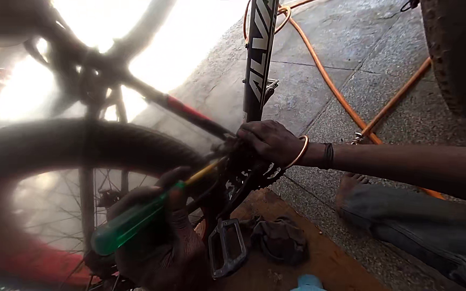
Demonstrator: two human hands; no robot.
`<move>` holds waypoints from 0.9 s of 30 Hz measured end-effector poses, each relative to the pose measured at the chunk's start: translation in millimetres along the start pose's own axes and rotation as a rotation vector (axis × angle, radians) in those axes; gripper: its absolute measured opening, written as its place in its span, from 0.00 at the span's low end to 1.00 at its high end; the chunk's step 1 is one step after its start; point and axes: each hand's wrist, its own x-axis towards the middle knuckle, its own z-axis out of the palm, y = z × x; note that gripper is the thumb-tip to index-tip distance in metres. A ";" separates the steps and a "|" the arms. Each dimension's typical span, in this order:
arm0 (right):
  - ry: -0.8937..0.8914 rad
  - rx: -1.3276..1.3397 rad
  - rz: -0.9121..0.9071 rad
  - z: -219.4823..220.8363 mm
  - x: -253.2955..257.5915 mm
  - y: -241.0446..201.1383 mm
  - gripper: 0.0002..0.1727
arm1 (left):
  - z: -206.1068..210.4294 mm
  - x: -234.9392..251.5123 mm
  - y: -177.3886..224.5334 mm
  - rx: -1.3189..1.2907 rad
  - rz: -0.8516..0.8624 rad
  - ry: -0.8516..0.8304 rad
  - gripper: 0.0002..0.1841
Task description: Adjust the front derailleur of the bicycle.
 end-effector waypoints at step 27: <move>-0.054 -0.001 -0.033 -12.0 0.8 -6.3 0.21 | 21.6 -3.0 -9.5 0.189 -0.085 0.090 0.13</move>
